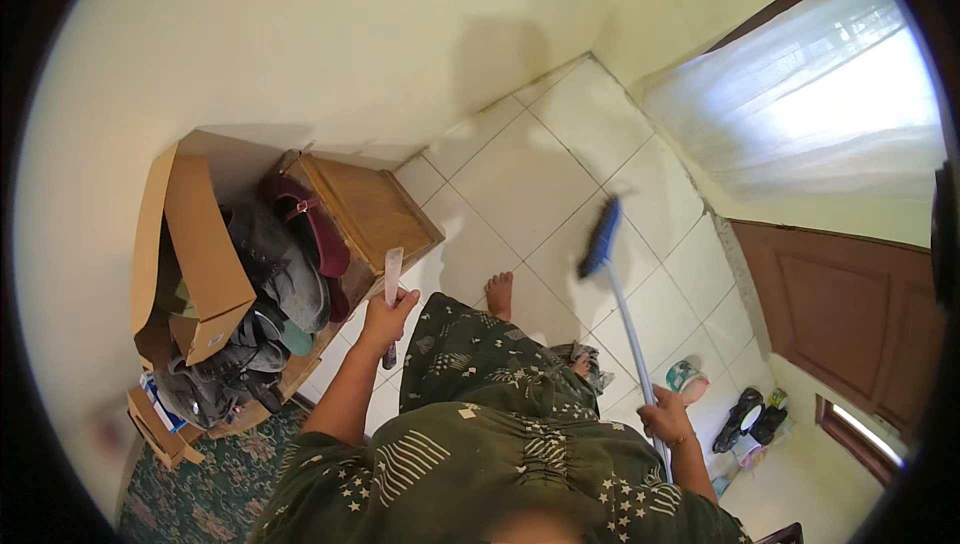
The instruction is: The person cleans the floor by first scraping the grout lines between tiles with a small scraper, then using a piece of cloth to wipe the surface, and finally sweeping the area with a broom.
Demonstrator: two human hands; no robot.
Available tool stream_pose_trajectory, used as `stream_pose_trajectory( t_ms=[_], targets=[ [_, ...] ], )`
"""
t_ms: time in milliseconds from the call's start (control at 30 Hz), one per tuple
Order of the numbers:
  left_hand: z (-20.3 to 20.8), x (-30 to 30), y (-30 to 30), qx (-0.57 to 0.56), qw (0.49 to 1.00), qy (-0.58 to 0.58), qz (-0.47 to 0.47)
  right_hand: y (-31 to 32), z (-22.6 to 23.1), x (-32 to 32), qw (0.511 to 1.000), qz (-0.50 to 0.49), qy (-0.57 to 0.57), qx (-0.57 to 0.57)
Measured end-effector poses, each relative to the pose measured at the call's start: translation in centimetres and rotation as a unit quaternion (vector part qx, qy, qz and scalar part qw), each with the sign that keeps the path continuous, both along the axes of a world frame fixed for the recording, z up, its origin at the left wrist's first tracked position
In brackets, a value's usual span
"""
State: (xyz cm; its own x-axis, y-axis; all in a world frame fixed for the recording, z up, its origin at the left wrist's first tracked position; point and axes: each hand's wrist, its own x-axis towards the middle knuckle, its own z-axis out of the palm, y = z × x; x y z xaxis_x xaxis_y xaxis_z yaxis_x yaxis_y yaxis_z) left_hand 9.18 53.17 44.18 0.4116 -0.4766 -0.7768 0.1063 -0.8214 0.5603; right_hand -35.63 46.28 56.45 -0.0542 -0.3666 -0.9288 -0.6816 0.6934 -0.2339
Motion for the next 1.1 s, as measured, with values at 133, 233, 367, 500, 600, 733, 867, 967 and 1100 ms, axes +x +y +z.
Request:
stream_pose_trajectory(
  t_ms=[133, 233, 367, 500, 600, 733, 867, 967, 1100],
  targets=[
    [-0.8, 0.7, 0.5, 0.002, 1.000, -0.001, -0.015, -4.0, -7.5, 8.6, 0.984, -0.030, -0.157, 0.084],
    [0.6, 0.8, -0.7, 0.019, 0.999, -0.001, -0.030, -6.6, -18.5, 16.0, 0.941, -0.120, -0.281, 0.145],
    [0.7, 2.3, 1.1, 0.033, 0.999, -0.007, -0.029, -9.7, -21.6, 20.8, 0.941, -0.119, -0.295, 0.110],
    [0.6, 2.8, 1.0, 0.037, 0.999, 0.024, -0.007, -6.8, -21.5, 7.6, 0.975, 0.113, -0.170, -0.084],
    [-0.6, 2.5, 0.4, 0.035, 0.998, 0.052, -0.003, -2.7, -16.0, 0.3, 0.998, -0.011, -0.026, -0.048],
    [-0.4, 0.8, -2.4, 0.042, 0.995, 0.089, -0.031, -2.7, -5.4, 1.6, 0.998, -0.045, 0.005, -0.051],
    [-0.2, -0.9, -3.9, 0.030, 0.991, 0.087, -0.094, -6.5, -7.3, 6.8, 0.989, -0.084, -0.102, -0.068],
    [-0.3, -1.0, -4.6, 0.038, 0.989, 0.066, -0.128, -11.0, -15.6, 11.6, 0.967, -0.137, -0.209, -0.055],
    [-0.2, -2.5, -7.0, 0.004, 0.981, 0.040, -0.190, -12.9, -29.4, 9.2, 0.958, -0.133, -0.176, -0.184]
  ],
)
